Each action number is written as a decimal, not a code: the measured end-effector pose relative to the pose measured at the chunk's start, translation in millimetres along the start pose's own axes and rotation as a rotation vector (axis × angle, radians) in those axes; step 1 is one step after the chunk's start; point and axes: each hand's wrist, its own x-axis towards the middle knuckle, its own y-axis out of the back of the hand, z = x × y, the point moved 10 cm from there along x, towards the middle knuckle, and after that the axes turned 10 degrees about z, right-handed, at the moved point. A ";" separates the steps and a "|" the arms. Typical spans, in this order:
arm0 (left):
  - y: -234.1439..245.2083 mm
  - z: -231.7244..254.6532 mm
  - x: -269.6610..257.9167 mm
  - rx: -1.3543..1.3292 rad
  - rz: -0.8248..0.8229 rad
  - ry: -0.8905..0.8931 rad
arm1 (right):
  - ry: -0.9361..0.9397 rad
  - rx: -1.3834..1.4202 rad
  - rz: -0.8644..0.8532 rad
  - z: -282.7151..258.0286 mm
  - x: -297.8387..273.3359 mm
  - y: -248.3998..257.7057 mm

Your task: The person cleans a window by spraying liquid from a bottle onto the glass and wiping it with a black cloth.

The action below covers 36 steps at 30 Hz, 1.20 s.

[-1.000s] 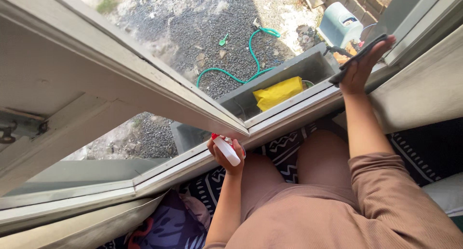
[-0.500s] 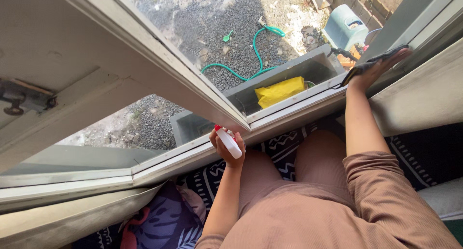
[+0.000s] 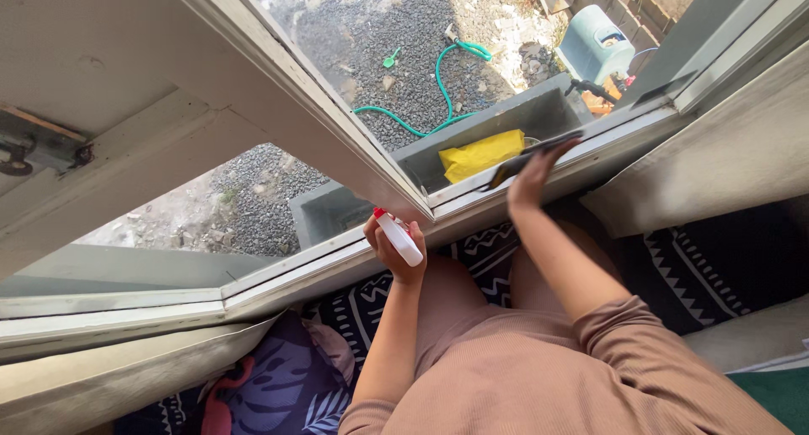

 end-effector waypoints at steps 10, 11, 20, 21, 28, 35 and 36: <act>-0.5 3.3 0.8 -0.018 0.015 0.014 | 0.107 -0.209 -0.325 -43.1 -91.7 -46.5; -0.5 6.4 2.8 -0.009 0.020 -0.017 | 0.116 -0.210 -0.316 -44.5 -82.5 -47.2; -4.3 4.1 4.3 -0.047 0.027 0.012 | 0.606 -0.355 -0.025 -204.4 51.4 -45.0; -5.1 4.2 3.7 -0.047 0.027 0.014 | 0.654 -0.374 -0.058 -221.3 47.8 -55.3; -5.5 6.9 4.6 -0.053 0.053 -0.010 | 1.683 -0.464 -0.280 -272.1 -96.9 -109.7; -4.2 3.2 4.5 -0.079 0.058 0.024 | 1.517 -0.869 -0.333 -346.5 -20.4 -147.2; -6.0 1.8 5.9 -0.072 0.052 0.030 | 1.453 -0.863 -0.284 -369.7 -1.5 -144.0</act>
